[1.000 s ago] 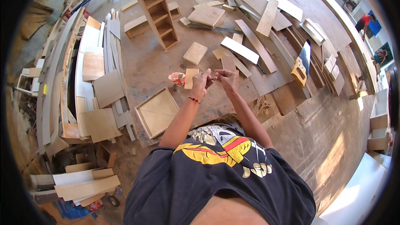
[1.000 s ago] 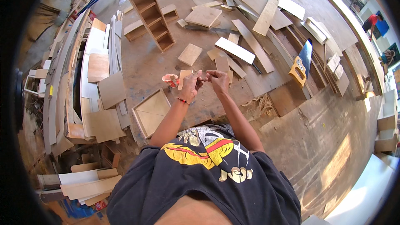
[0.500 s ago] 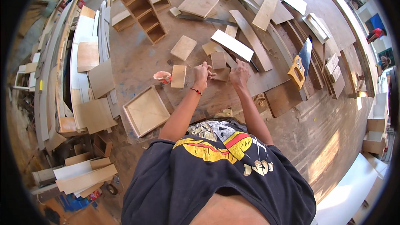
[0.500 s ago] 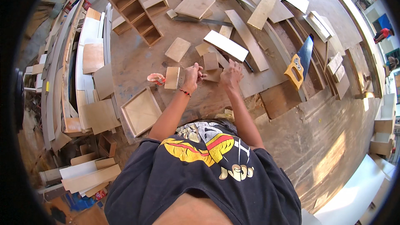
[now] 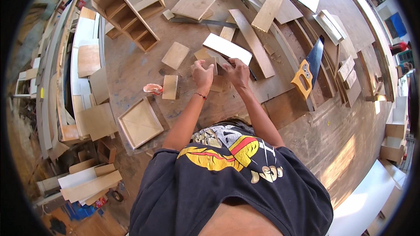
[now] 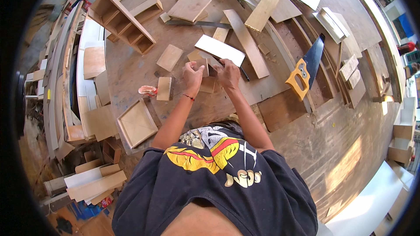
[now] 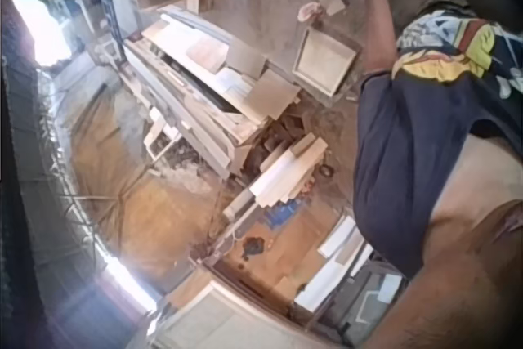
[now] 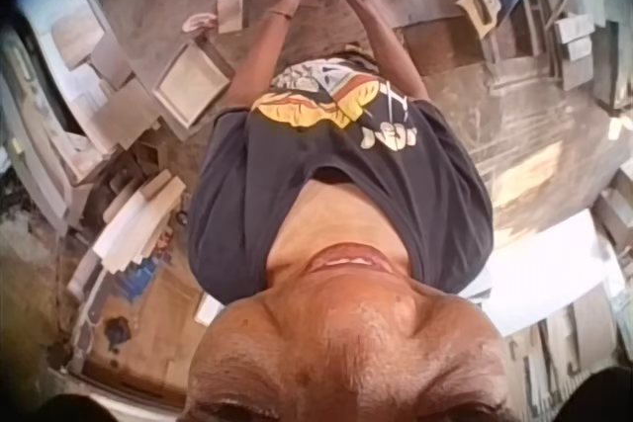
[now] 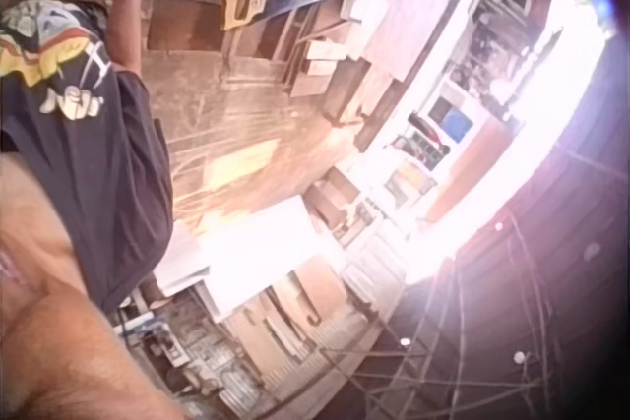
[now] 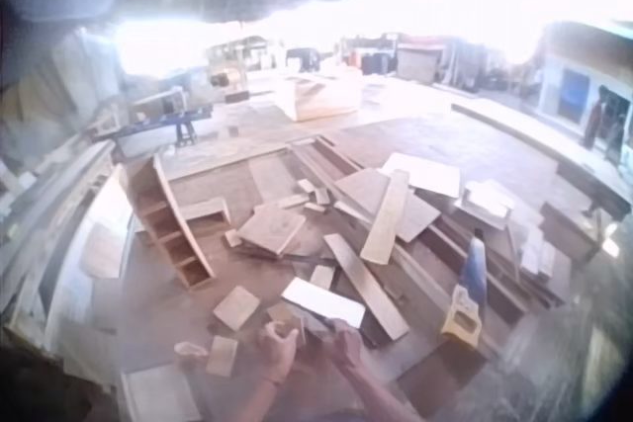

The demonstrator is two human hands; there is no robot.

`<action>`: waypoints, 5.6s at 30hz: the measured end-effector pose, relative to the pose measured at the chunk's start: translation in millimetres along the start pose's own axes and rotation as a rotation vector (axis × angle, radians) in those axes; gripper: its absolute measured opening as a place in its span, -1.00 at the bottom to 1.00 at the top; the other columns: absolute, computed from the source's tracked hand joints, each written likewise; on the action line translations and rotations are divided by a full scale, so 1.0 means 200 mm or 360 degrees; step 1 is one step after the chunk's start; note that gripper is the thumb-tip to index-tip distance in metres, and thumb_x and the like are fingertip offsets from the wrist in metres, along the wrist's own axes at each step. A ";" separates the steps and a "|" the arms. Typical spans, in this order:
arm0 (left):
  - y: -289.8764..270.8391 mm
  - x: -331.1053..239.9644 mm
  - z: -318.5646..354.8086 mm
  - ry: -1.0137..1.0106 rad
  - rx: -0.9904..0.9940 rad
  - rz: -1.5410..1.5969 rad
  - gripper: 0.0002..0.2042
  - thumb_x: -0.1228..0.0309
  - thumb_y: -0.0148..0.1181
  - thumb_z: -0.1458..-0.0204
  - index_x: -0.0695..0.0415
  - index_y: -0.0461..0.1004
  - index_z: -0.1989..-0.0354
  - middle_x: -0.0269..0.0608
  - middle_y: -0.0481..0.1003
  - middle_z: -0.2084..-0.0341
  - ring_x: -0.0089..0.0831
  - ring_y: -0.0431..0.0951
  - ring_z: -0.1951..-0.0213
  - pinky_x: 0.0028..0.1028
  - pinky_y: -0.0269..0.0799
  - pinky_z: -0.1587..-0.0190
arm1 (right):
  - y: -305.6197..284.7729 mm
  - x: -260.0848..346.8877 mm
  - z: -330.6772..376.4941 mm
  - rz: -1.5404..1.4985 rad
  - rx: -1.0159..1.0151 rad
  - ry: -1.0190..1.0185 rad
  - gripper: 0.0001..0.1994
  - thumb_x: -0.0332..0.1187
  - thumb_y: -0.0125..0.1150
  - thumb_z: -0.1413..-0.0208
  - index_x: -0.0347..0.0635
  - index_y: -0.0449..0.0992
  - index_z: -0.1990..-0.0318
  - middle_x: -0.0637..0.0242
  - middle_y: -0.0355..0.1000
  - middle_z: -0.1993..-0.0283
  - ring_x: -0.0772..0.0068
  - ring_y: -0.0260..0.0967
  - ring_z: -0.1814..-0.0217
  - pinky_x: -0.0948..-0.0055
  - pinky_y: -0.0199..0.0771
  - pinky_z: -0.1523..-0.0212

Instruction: The person assembles a small wooden shelf by fitting wooden panels together, applying glue, and checking the alignment of the pieces on a workbench.

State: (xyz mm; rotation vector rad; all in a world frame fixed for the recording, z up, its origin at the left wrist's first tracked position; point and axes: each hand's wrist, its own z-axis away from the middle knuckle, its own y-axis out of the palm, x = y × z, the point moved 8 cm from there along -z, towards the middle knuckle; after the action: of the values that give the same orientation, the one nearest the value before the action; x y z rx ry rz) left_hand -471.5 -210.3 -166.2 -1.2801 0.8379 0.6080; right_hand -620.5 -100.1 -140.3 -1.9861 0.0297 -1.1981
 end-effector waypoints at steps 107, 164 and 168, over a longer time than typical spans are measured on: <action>-1.93 -1.02 -0.73 0.1190 -0.0308 -0.0189 0.03 0.19 0.44 0.46 0.27 -0.13 -0.19 -0.02 0.34 0.12 -0.30 0.34 0.06 -0.43 0.34 0.09 | 0.20 2.13 -0.88 -0.1059 0.1076 -0.0597 -0.73 -0.29 0.11 0.01 -0.22 0.47 0.16 0.40 0.38 0.46 0.61 0.25 0.45 0.50 0.34 0.48; -1.87 -1.12 -0.58 0.1491 -0.0377 -0.0148 -0.07 0.27 0.44 0.41 0.31 -0.03 -0.15 -0.15 0.32 0.17 -0.39 0.31 0.11 -0.46 0.24 0.08 | 0.04 2.10 -0.93 -0.1141 0.1459 -0.1294 -0.12 -0.40 0.37 0.30 -0.36 -0.06 -0.19 0.08 0.14 -0.10 0.28 0.08 -0.15 0.38 0.14 -0.10; -1.65 -1.08 -0.41 0.1418 -0.0029 -0.0018 -0.09 0.22 0.37 0.32 0.26 -0.07 -0.19 -0.10 0.34 0.12 -0.44 0.32 0.09 -0.54 0.26 0.18 | -0.04 1.80 -0.80 -0.1033 0.1473 -0.1205 -0.16 -0.32 0.35 0.26 -0.26 -0.01 -0.20 0.17 0.16 -0.09 0.35 0.07 -0.15 0.40 0.09 -0.11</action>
State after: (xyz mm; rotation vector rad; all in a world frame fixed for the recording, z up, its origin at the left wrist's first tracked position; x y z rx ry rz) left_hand -349.8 -346.1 194.6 -1.5810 1.5439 -0.0040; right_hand -544.4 -336.4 166.3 -1.4662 -1.3706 -0.5256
